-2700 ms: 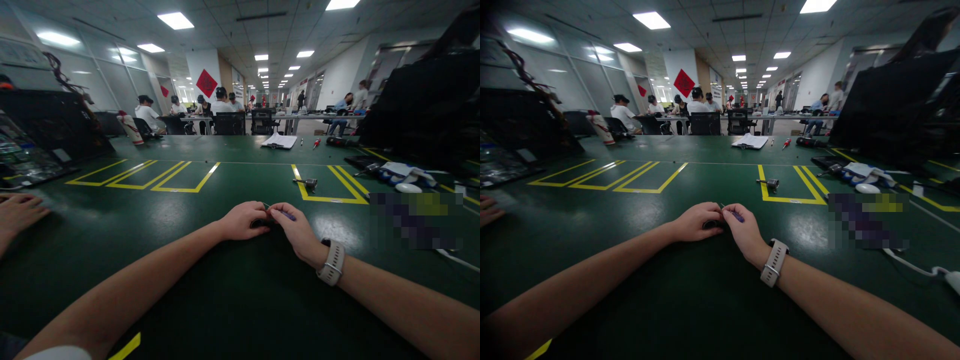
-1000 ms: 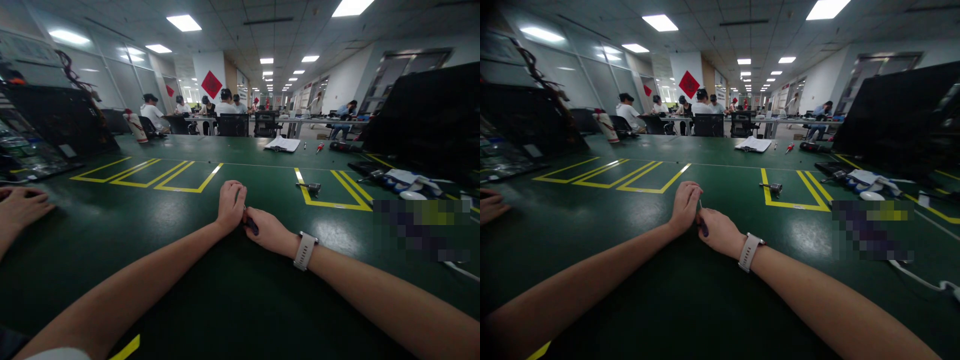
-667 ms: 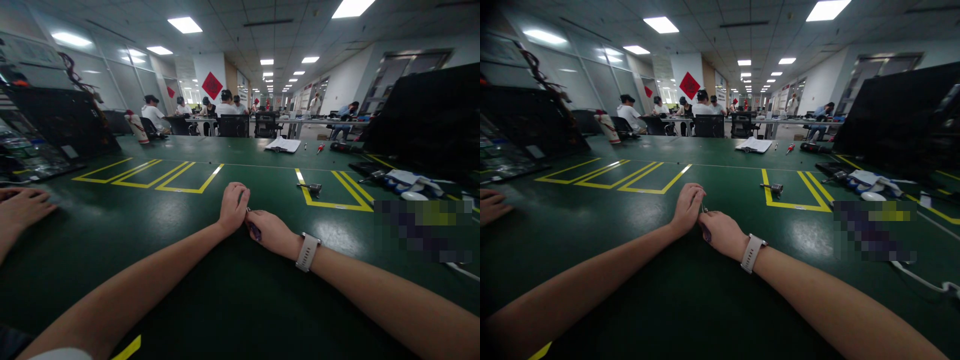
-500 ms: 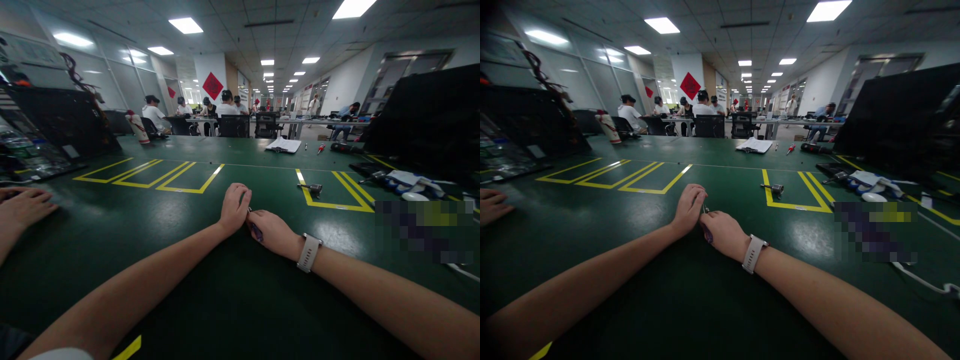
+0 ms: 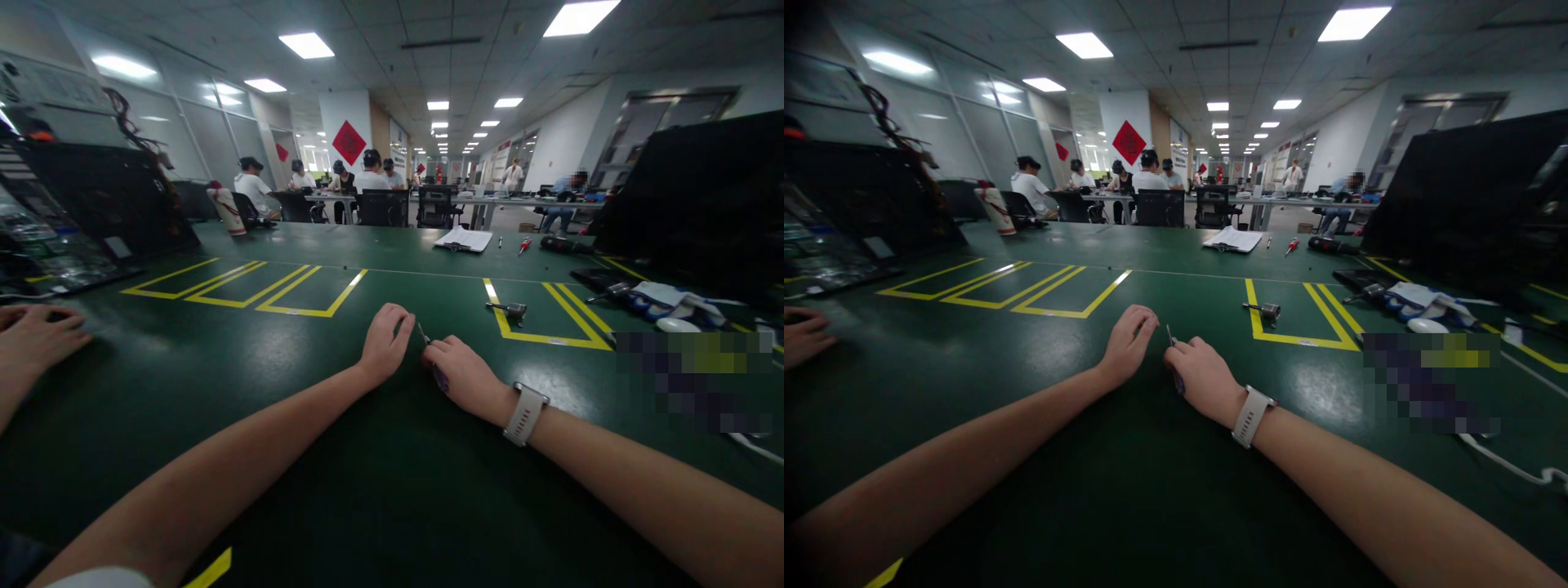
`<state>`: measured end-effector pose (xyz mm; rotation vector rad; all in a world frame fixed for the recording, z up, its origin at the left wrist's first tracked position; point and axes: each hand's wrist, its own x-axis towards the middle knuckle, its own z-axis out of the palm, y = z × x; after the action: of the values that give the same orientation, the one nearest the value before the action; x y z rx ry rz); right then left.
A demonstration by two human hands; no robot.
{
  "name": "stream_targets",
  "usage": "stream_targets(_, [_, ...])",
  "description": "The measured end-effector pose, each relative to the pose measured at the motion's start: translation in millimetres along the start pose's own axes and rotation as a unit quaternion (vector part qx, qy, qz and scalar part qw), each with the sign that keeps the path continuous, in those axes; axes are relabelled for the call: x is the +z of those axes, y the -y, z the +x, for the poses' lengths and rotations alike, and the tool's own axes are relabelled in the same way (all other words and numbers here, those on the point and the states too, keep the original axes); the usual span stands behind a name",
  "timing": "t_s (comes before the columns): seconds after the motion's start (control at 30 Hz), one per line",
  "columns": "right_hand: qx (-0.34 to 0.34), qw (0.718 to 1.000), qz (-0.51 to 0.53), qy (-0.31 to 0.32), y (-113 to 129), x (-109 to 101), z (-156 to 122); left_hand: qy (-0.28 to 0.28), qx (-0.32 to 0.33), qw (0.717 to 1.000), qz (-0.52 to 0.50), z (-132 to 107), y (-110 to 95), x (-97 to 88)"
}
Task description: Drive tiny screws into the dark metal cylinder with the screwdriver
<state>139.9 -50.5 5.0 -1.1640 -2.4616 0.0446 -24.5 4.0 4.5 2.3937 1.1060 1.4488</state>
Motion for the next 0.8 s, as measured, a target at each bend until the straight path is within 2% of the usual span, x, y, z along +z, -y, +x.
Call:
stream_targets(0.33, [0.05,0.999,-0.008,0.01,-19,-17,-26,0.026,-0.01,1.0,0.006,0,-3,-2.9])
stream_targets(0.6, [0.102,0.995,-0.008,0.012,-47,-33,-56,0.044,-0.019,0.999,-0.003,0,-5,-3.4])
stream_targets(0.8, [0.137,0.99,-0.04,0.013,-66,-41,-68,0.054,-0.021,0.998,-0.003,1,-4,-3.2])
